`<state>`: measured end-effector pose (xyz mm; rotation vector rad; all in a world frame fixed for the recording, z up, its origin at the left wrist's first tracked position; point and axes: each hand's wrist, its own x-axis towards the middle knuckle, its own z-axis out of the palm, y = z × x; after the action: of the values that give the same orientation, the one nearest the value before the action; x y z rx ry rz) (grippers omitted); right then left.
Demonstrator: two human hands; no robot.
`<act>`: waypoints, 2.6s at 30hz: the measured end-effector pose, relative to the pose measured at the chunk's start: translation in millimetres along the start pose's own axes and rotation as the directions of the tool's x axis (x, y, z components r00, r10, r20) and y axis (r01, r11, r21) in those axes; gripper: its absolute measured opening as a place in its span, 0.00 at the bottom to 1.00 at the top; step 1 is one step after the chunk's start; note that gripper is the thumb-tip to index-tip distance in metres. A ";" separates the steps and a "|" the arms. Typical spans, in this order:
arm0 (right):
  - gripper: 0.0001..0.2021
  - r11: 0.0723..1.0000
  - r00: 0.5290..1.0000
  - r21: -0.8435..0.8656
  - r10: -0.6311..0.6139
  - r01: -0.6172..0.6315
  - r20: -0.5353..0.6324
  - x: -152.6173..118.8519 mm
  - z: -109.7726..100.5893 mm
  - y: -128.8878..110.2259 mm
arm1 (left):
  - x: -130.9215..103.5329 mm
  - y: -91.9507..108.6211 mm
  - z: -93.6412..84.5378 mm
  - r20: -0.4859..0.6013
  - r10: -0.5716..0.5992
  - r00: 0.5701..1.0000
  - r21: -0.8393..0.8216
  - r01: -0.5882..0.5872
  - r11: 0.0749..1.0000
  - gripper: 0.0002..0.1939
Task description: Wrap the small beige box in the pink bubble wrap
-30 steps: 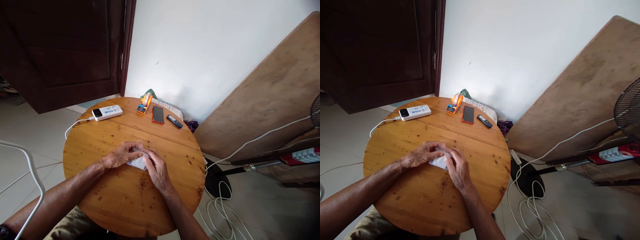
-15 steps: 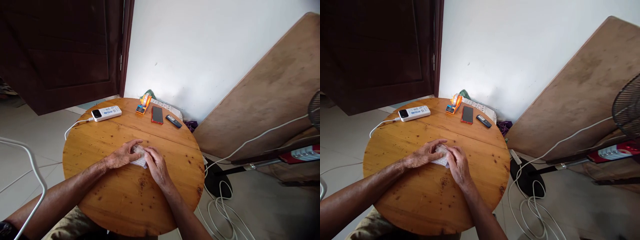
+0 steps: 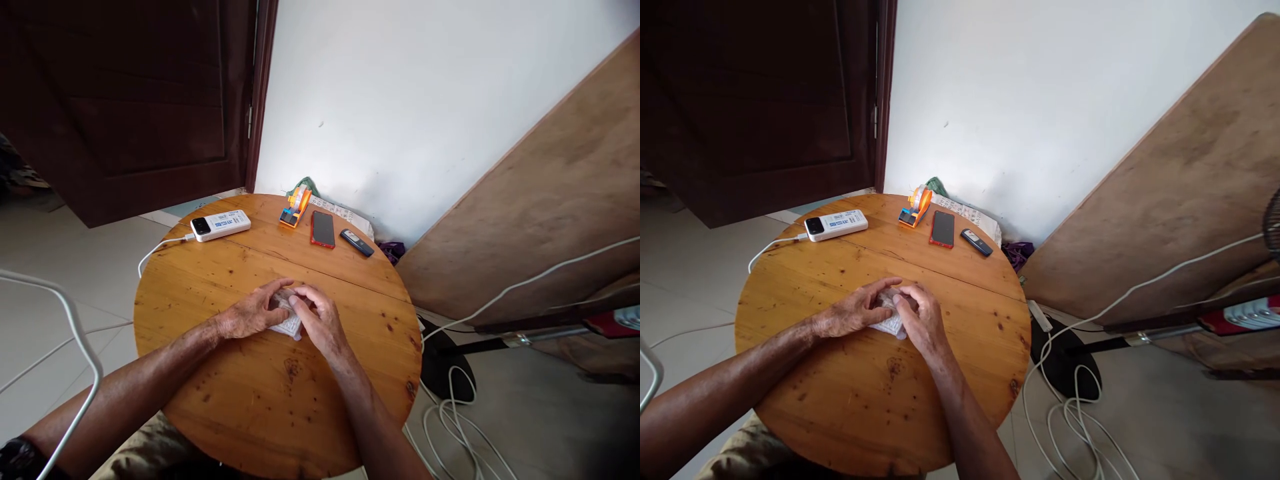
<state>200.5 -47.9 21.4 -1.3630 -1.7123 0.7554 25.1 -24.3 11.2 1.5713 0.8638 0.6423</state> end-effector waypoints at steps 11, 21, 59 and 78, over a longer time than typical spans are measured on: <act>0.13 0.977 0.995 0.189 0.099 -0.100 0.014 5.0 1.7 5.4 | 1.3 -9.0 -0.5 0.022 0.056 0.998 -0.063 -0.054 0.997 0.35; 0.17 0.935 0.966 0.302 0.117 -0.186 0.232 1.8 -21.7 7.1 | -0.6 -8.2 -2.5 -0.021 0.026 0.999 0.013 -0.026 1.000 0.35; 0.14 0.985 0.958 0.168 -0.018 -0.031 0.286 1.0 -31.9 4.1 | -3.2 -2.2 1.3 0.002 0.062 0.998 0.061 -0.062 0.996 0.36; 0.09 0.948 0.991 0.292 0.136 -0.126 -0.016 7.1 -3.9 3.7 | -0.8 5.1 7.8 -0.059 -0.033 0.998 -0.036 0.031 0.999 0.36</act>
<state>205.1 -40.3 21.8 -1.2839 -1.4266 1.0087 31.8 -29.7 14.9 1.5109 0.9155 0.6805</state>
